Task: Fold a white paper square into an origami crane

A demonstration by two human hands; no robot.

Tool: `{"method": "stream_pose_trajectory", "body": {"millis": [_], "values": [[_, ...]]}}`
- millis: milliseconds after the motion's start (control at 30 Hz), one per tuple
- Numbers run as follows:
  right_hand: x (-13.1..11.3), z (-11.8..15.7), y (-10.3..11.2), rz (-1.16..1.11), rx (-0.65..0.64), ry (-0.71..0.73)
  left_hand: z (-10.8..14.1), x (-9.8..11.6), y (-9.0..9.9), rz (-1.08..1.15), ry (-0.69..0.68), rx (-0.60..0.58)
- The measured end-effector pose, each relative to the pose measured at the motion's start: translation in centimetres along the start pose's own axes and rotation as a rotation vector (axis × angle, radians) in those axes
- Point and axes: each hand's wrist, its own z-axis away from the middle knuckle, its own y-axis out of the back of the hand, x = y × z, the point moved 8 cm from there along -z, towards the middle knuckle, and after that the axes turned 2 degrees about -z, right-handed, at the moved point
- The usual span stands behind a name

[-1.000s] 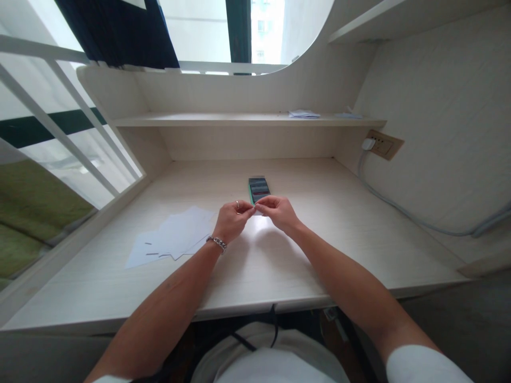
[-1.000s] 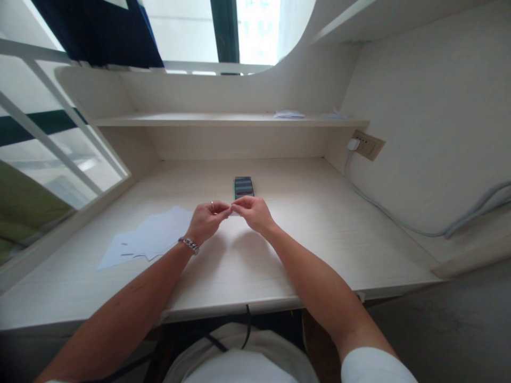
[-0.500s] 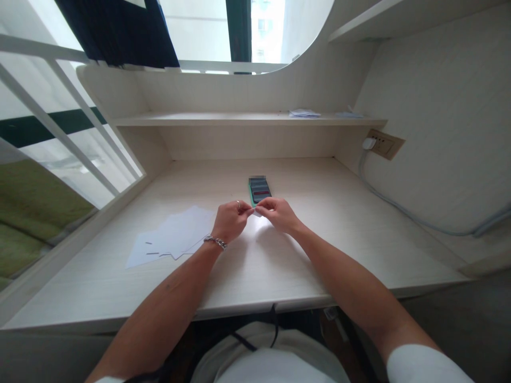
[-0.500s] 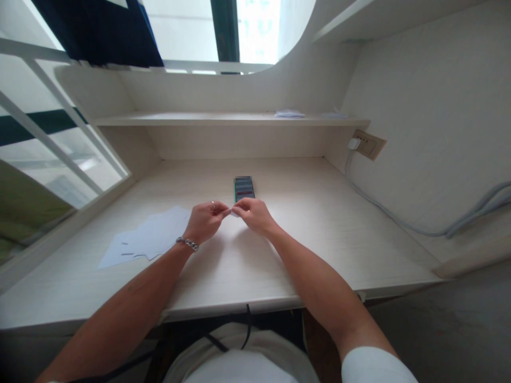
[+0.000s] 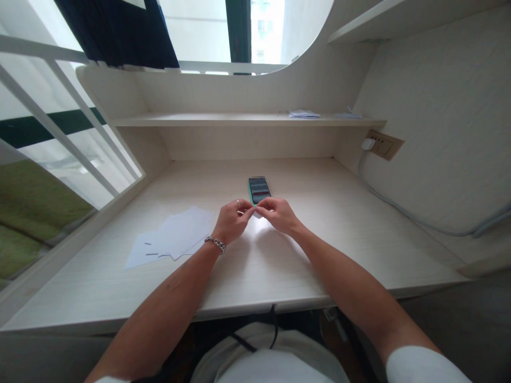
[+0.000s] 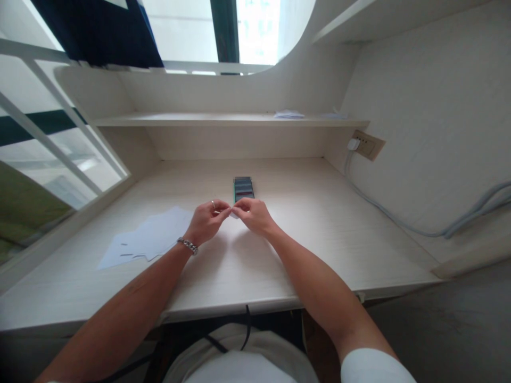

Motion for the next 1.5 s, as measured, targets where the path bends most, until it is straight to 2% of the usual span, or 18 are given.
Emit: {"method": "stream_pose_trajectory", "body": {"millis": [200,400,600,700,1033,1167,1333,1400,1500], "values": [[-0.2,0.2,-0.7,0.005,-0.013,0.013,0.0,0.2,0.5,-0.069,-0.009,0.007],[1.4,-0.1,-0.6,-0.047,-0.028,-0.094,-0.2,-0.2,1.0,-0.083,0.055,0.001],[2.2,-0.7,0.3,-0.155,0.037,-0.088,-0.6,-2.3,0.1,0.332,0.194,-0.041],[2.7,-0.9,0.3,-0.203,0.026,-0.095,-0.6,-2.8,-0.1,0.429,0.241,-0.041],[2.8,-0.3,-1.0,-0.181,-0.15,-0.147,-0.6,-2.6,0.6,0.247,0.21,-0.033],[2.4,-0.4,-0.9,-0.291,-0.093,-0.155,-0.7,-2.8,0.2,0.362,0.236,-0.009],[2.3,-0.5,-0.4,-0.349,-0.027,-0.186,-0.6,-2.6,-0.8,0.455,0.229,-0.059],[2.5,-0.3,-0.7,-0.328,-0.063,-0.202,-0.6,-2.3,-0.4,0.407,0.2,-0.039],[2.5,-0.2,-1.3,-0.292,-0.125,-0.193,-0.5,-1.7,0.3,0.214,0.138,-0.015]]}}
